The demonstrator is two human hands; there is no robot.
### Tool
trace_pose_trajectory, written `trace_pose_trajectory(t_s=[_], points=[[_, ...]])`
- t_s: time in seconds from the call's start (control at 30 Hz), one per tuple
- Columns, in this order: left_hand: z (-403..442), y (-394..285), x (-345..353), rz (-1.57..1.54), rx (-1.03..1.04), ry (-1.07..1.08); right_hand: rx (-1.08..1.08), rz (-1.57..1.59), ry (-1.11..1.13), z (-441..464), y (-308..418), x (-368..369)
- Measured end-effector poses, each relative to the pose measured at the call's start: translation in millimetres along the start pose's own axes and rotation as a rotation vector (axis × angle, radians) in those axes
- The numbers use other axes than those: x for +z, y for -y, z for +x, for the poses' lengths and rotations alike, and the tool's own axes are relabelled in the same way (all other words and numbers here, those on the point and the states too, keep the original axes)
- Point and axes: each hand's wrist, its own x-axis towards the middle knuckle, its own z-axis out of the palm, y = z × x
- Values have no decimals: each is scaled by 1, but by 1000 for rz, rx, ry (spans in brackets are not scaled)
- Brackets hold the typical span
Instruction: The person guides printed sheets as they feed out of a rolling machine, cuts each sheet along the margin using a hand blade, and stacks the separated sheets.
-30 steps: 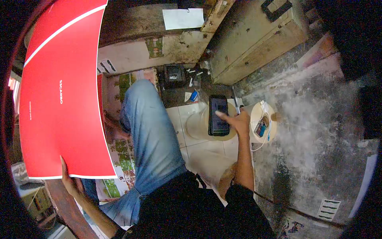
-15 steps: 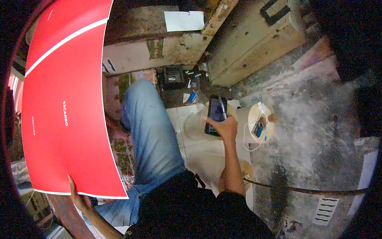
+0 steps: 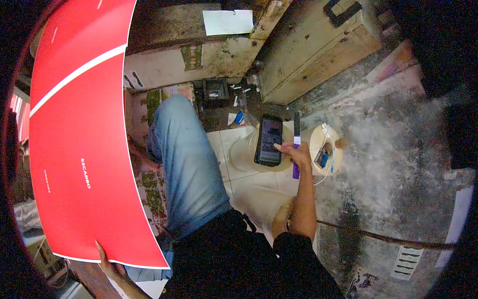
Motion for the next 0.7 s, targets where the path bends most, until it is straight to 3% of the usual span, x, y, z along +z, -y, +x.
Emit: trace_pose_trajectory(t_s=[0.1, 0.17, 0.23, 0.3, 0.4, 0.47, 0.53, 0.6, 0.7], points=[[-2, 1, -15, 17, -56, -34, 39, -187, -95, -11, 23, 0], [4, -6, -16, 8, -73, -16, -313, -20, -425, 48, -31, -4], [5, 0, -31, -19, -78, 2, -259, -142, -466, 4, 60, -8], [3, 5, -53, -124, -190, 66, -200, 225, -285, -31, 134, 2], [-3, 2, -25, -126, -187, -35, -395, 467, 35, -45, 214, 44], [-16, 15, -25, -160, -97, -100, -536, 500, 279, -57, 255, 78], [-24, 2, -2, -156, -73, -108, -528, 531, 471, -64, 280, 104], [-39, -15, 35, -78, -88, -169, -565, 524, 545, -64, 301, 129], [-35, -1, 26, -111, -33, -77, -596, 506, 597, -49, 297, 162]])
